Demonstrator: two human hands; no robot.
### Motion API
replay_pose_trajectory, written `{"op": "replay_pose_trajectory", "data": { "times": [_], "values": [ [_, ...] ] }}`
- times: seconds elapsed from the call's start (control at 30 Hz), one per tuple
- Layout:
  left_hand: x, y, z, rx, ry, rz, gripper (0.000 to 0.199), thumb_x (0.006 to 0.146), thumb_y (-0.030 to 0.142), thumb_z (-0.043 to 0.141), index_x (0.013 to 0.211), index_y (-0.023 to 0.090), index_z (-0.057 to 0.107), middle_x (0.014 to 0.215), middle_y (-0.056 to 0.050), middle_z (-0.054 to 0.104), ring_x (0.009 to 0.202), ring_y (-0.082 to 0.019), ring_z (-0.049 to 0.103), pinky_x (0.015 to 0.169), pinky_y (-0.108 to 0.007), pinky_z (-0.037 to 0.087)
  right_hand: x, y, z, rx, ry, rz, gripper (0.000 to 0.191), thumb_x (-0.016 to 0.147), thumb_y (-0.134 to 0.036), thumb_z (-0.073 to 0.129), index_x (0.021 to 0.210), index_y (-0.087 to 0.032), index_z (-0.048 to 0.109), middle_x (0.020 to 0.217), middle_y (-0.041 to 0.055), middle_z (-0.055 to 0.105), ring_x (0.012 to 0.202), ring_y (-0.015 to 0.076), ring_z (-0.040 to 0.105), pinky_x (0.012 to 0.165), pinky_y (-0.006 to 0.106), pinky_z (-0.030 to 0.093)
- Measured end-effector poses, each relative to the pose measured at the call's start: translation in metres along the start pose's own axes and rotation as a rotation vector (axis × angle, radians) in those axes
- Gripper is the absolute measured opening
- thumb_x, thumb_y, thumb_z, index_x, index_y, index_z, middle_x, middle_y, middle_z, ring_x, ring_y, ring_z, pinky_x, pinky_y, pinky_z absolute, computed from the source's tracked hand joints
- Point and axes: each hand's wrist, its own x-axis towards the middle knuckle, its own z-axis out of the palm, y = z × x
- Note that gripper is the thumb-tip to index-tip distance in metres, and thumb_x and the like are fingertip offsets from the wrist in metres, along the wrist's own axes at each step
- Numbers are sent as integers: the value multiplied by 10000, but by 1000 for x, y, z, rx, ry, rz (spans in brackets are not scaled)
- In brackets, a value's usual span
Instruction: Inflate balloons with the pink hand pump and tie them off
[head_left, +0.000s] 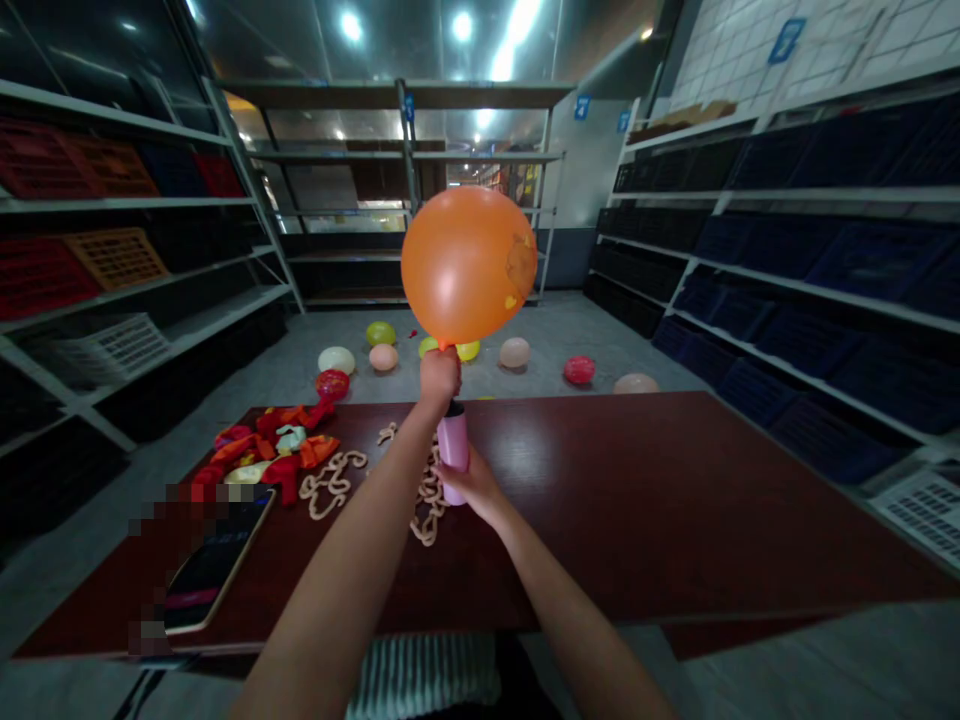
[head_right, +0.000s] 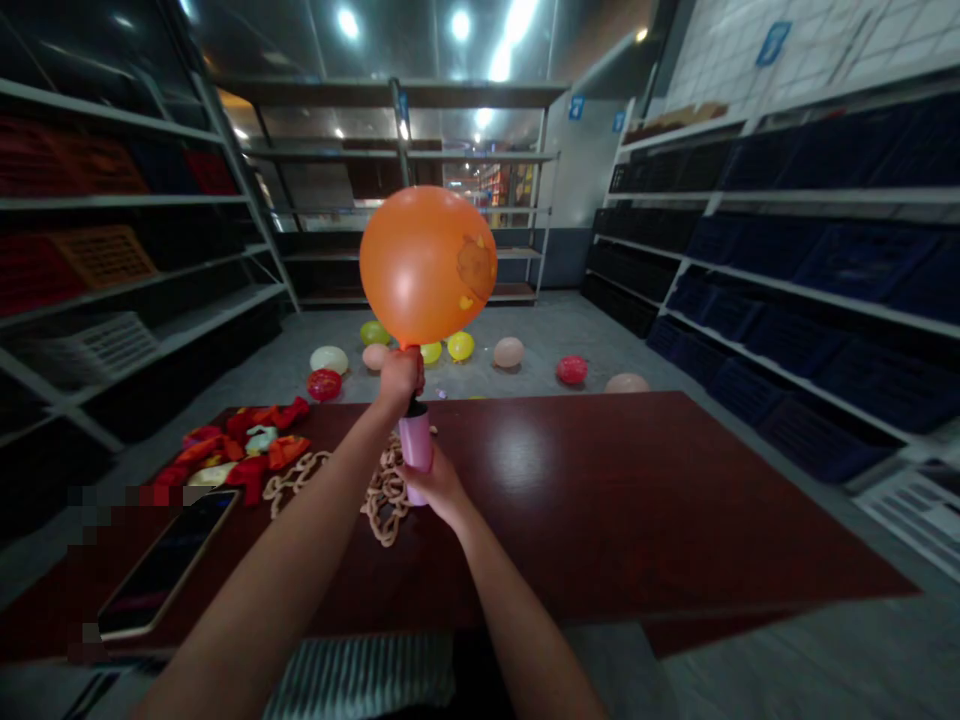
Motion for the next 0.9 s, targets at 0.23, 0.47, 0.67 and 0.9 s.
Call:
{"op": "replay_pose_trajectory", "data": {
  "times": [0.23,0.47,0.67,0.9],
  "values": [
    [-4,13,-23,55,71,33,326,825,152,496,537,208,353,376,52,307,270,-89,266,306,-205,177,2,-2,1,-273,51,80,536,741,-545,732,1136,-207,601,823,16,699,662,183,657,576,292,517],
    [-21,42,-68,-89,154,28,331,864,218,445,581,219,275,408,76,223,290,-88,218,330,-212,188,-7,-26,-1,-744,133,-42,518,720,-423,783,1195,-281,633,1020,59,756,934,282,724,770,358,533],
    [-28,80,-115,-218,251,110,326,875,175,416,604,207,238,431,79,199,318,-80,212,373,-220,211,-17,-35,-4,-993,131,-236,538,786,-379,745,1297,-289,601,1162,59,742,1023,266,723,853,350,551],
    [-36,126,-143,-271,298,180,398,971,241,379,617,191,202,444,71,185,321,-72,214,369,-212,207,-22,-30,2,-1064,142,-327,478,817,-376,714,1267,-248,613,1145,68,746,996,258,725,847,344,546]
  ]
}}
